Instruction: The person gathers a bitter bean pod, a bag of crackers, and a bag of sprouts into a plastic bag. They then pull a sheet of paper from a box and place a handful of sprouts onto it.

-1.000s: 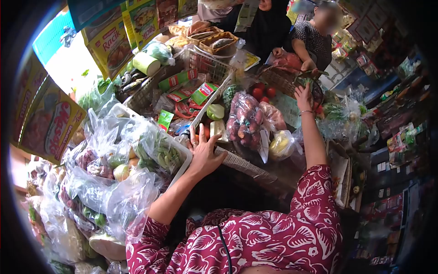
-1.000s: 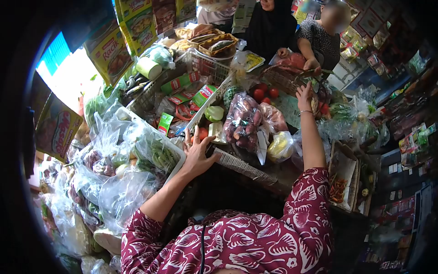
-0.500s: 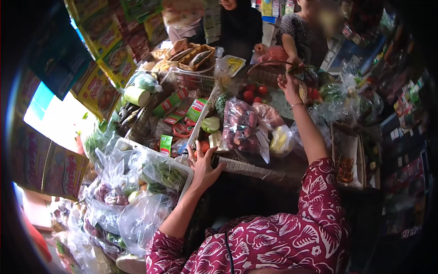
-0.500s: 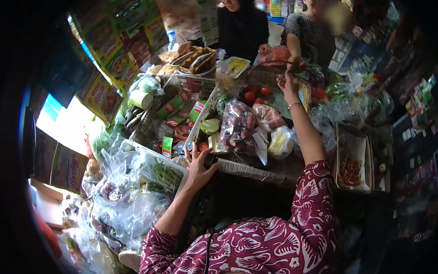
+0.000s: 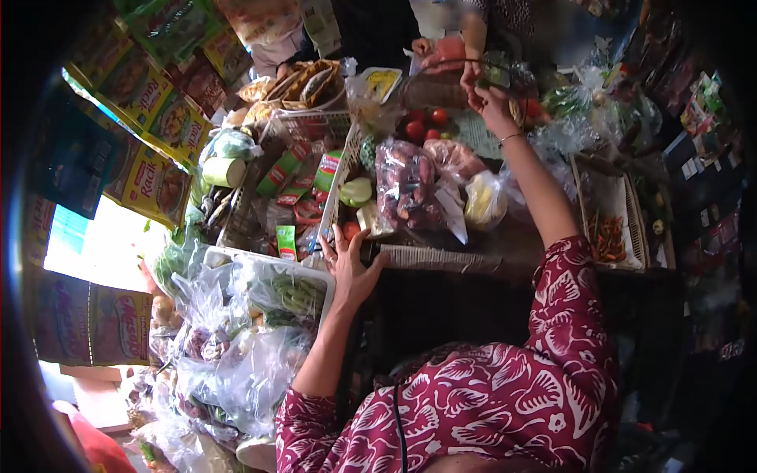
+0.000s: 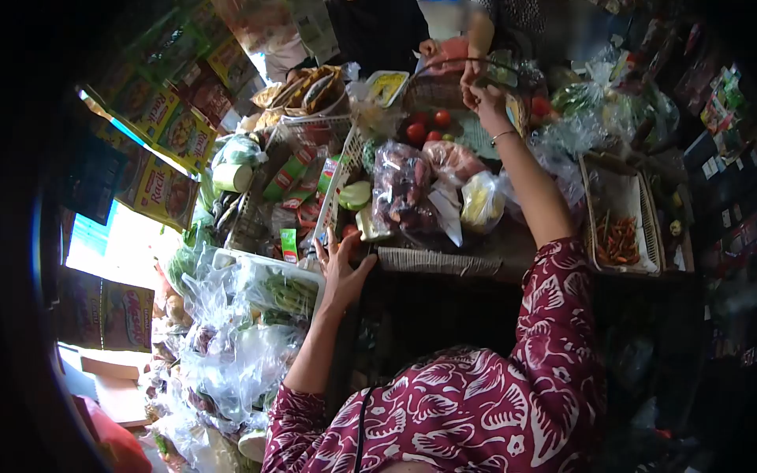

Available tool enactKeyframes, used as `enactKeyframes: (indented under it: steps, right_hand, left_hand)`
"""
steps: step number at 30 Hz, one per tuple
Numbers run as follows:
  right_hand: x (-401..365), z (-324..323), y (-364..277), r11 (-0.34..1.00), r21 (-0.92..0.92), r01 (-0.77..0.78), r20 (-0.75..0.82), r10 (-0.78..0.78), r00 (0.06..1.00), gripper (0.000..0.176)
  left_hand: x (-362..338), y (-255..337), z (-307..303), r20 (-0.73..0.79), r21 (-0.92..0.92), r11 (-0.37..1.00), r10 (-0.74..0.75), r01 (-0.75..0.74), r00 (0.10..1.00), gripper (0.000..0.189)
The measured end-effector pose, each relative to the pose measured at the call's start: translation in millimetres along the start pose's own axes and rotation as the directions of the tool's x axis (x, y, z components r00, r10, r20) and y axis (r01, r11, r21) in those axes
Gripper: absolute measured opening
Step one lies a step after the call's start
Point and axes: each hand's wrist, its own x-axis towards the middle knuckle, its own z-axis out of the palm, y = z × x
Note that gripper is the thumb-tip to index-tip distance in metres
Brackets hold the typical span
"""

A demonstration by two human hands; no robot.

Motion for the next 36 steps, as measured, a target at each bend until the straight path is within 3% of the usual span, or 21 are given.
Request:
enactKeyframes:
  steps: [5, 7, 10, 13, 15, 16, 18, 19, 20, 22, 25, 26, 28, 29, 31, 33, 34, 35, 36]
  right_hand:
    - [-33.0, -6.0, -25.5, 0.994, 0.051, -0.092, 0.023, 0.091, 0.996, 0.007]
    - [-56.2, -3.4, -40.7, 0.994, 0.060, -0.095, 0.182, 0.083, 0.980, 0.013]
    - [-103.6, 10.0, -56.5, 0.988, 0.114, -0.103, 0.185, 0.081, 0.979, 0.025]
    - [-161.4, 32.6, -91.3, 0.987, 0.023, -0.157, 0.220, 0.149, 0.964, 0.045]
    - [-188.5, 34.3, -94.4, 0.974, 0.030, -0.223, 0.290, 0.205, 0.935, 0.055]
    - [-206.9, 48.8, -98.9, 0.988, -0.068, -0.135, 0.270, 0.149, 0.951, 0.058]
    - [-240.8, 65.8, -120.2, 0.948, -0.255, -0.188, 0.378, 0.277, 0.883, 0.062]
    - [-250.6, 66.0, -113.2, 0.935, -0.281, -0.216, 0.443, 0.326, 0.835, 0.064]
    - [-260.8, 67.3, -107.2, 0.922, -0.359, -0.147, 0.528, 0.330, 0.782, 0.064]
    - [-282.7, 74.1, -89.9, 0.912, -0.400, -0.091, 0.617, 0.342, 0.709, 0.063]
    - [-308.7, 85.7, -59.9, 0.897, -0.442, -0.008, 0.692, 0.347, 0.633, 0.063]
    - [-314.8, 88.0, -51.3, 0.867, -0.497, -0.020, 0.672, 0.400, 0.623, 0.060]
    - [-321.9, 91.7, -41.6, 0.835, -0.550, -0.031, 0.647, 0.450, 0.615, 0.057]
    - [-323.8, 94.3, -40.1, 0.800, -0.599, 0.030, 0.631, 0.448, 0.633, 0.047]
    - [-327.1, 97.9, -34.7, 0.759, -0.646, 0.086, 0.614, 0.449, 0.649, 0.038]
    - [-329.6, 100.2, -22.5, 0.716, -0.695, 0.064, 0.575, 0.501, 0.648, 0.024]
    - [-336.4, 103.1, -8.3, 0.855, -0.518, 0.018, 0.588, 0.341, 0.733, 0.022]
    - [-337.8, 106.8, -7.4, 0.857, -0.515, 0.013, 0.586, 0.342, 0.735, 0.022]
    - [-339.4, 110.5, -8.8, 0.861, -0.498, -0.100, 0.537, 0.397, 0.744, 0.023]
  left_hand:
    - [1.8, -1.5, 1.8, -0.006, -0.036, 0.998, 0.045, -0.046, 0.999, 0.054]
    - [2.1, 0.6, 0.4, 0.007, -0.012, 0.999, 0.043, -0.043, 0.999, 0.053]
    - [5.4, -8.9, 6.1, -0.030, -0.076, 0.991, 0.112, -0.114, 0.993, 0.051]
    - [2.1, 1.5, 4.2, -0.067, -0.190, 0.972, 0.125, -0.136, 0.990, 0.041]
    - [5.4, -7.4, 17.5, -0.067, -0.559, 0.813, 0.151, -0.162, 0.986, 0.034]
    - [-0.8, 21.6, -0.8, 0.011, -0.638, 0.765, 0.124, -0.089, 0.992, 0.031]
    - [-6.5, 28.3, 0.7, 0.267, -0.847, 0.488, 0.051, 0.209, 0.962, 0.039]
    - [-9.9, 38.5, -2.9, 0.366, -0.894, 0.300, 0.058, 0.334, 0.929, 0.043]
    - [-10.6, 43.7, -4.1, 0.358, -0.902, 0.284, 0.067, 0.326, 0.931, 0.043]
    - [-14.1, 49.3, -8.1, 0.406, -0.904, -0.055, 0.197, 0.424, 0.892, 0.050]
    - [-19.3, 62.8, -20.6, 0.306, -0.928, -0.182, 0.124, 0.325, 0.944, 0.048]
    - [-20.5, 62.5, -21.6, 0.236, -0.964, -0.112, 0.065, 0.242, 0.970, 0.042]
    - [-22.5, 49.7, -11.2, 0.235, -0.969, -0.071, -0.001, 0.235, 0.972, 0.039]
    - [-22.3, 45.1, -7.0, 0.228, -0.974, -0.032, -0.071, 0.226, 0.971, 0.037]
    - [-24.7, 46.3, -1.6, 0.237, -0.971, -0.051, -0.085, 0.233, 0.968, 0.034]
    - [-29.2, 49.2, 3.4, 0.208, -0.976, 0.062, -0.030, 0.210, 0.978, 0.034]
    - [-31.4, 54.5, 3.5, 0.184, -0.971, 0.152, -0.032, 0.186, 0.982, 0.034]
    - [-33.7, 58.2, 1.7, 0.182, -0.967, 0.182, 0.002, 0.178, 0.983, 0.036]
    - [-33.8, 59.6, 0.1, 0.166, -0.966, 0.203, 0.008, 0.161, 0.986, 0.037]
